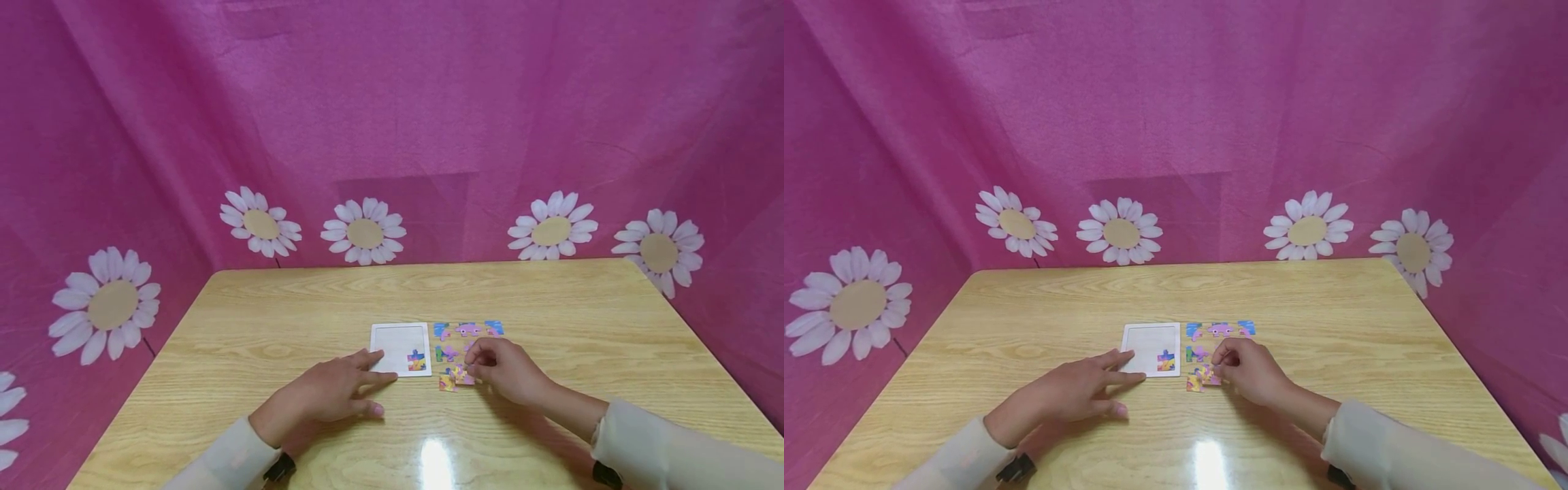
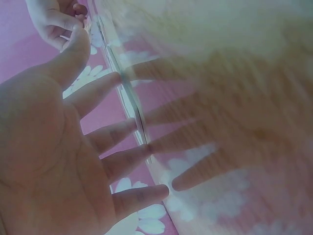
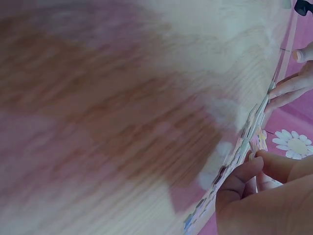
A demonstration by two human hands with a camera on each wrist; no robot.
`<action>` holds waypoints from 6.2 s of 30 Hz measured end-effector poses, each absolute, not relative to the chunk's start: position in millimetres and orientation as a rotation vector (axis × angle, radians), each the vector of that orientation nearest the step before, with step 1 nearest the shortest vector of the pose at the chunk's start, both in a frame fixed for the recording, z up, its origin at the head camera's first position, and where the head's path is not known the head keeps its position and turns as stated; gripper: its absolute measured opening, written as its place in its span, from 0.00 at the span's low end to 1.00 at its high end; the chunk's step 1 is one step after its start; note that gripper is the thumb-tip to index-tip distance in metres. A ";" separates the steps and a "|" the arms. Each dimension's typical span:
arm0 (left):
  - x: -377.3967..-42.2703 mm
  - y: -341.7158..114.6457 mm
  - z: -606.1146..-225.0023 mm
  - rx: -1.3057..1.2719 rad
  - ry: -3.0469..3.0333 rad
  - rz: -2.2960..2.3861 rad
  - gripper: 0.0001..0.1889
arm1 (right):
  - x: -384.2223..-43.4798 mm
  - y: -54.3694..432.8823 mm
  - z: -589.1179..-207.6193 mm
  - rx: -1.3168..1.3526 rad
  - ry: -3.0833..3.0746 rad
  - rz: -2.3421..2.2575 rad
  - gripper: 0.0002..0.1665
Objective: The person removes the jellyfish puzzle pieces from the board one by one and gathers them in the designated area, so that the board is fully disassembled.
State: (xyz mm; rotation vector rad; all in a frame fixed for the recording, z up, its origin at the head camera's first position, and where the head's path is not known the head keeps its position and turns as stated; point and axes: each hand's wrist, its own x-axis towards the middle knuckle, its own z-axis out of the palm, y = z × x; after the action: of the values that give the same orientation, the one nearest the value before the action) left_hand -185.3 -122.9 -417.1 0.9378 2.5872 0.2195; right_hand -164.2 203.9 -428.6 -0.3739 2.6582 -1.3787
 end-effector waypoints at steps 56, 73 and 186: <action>-193.5 -110.6 -415.3 1.183 2.668 0.177 0.30 | -175.4 183.4 -425.7 -0.494 2.763 -1.319 0.04; -190.5 -100.7 -419.9 1.196 2.612 0.102 0.34 | -195.0 146.2 -430.7 -0.513 2.665 -1.316 0.09; -191.9 -98.6 -419.0 1.130 2.570 0.149 0.34 | -153.1 262.5 -440.5 -0.361 2.796 -1.148 0.09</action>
State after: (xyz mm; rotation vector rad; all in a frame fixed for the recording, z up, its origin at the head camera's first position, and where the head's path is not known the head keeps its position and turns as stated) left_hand -191.9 -98.6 -419.0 1.1303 2.5696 0.1490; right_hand -153.1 262.5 -440.5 -0.3610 2.7960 -1.1477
